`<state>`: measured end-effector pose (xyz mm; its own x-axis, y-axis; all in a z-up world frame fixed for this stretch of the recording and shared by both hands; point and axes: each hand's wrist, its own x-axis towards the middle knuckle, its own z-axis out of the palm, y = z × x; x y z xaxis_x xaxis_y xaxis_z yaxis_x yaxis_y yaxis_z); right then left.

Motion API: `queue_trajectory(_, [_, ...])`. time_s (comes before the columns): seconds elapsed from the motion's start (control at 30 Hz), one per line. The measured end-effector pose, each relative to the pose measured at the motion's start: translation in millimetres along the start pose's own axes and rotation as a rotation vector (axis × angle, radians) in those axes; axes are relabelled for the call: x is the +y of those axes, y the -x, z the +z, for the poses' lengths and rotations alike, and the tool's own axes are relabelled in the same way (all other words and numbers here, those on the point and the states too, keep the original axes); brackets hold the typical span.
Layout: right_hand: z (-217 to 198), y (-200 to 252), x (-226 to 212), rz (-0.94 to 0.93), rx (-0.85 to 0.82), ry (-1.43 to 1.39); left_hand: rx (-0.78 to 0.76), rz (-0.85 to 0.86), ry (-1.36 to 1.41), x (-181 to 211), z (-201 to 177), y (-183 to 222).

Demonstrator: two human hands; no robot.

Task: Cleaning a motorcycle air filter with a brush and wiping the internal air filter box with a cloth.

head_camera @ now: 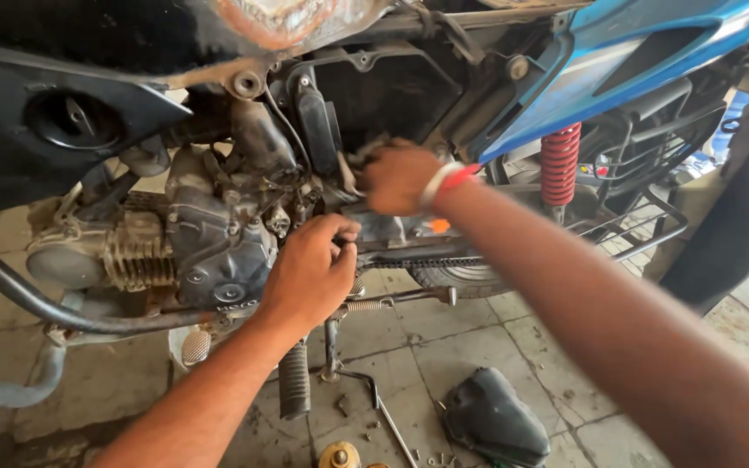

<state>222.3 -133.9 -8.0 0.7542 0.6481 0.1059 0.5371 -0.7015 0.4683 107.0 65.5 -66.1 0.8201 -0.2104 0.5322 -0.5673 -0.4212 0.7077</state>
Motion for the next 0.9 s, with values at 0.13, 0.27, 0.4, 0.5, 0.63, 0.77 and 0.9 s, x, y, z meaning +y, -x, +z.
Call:
queue_trajectory(0.13, [-24.9,19.1,5.3,-0.004,0.052,-0.066,-0.041,0.012,-0.037,-1.2,-8.5,7.0])
queue_trajectory(0.27, [-15.9,-17.5,3.0,0.003,0.038,0.03,-0.129,-0.007,-0.128,0.4,-11.7,8.1])
queue_trajectory(0.4, [-6.4,-58.2,-15.8,0.143,-0.391,0.017,-0.199,-0.016,-0.134,0.6,-11.7,7.6])
queue_trajectory(0.5, [16.2,-79.6,-12.5,0.156,-0.34,0.049,-0.209,-0.01,-0.126,0.7,-11.3,8.5])
queue_trajectory(0.63, [18.5,-69.0,-6.7,0.163,-0.354,0.005,-0.182,0.087,-0.114,-5.4,-8.8,14.6])
queue_trajectory(0.77, [12.4,-34.1,6.9,0.102,-0.219,-0.171,-0.241,0.088,-0.127,1.9,-14.5,15.5])
queue_trajectory(0.9, [-6.9,-11.9,3.9,0.075,-0.106,-0.331,-0.328,0.045,-0.168,-9.4,-14.3,19.8])
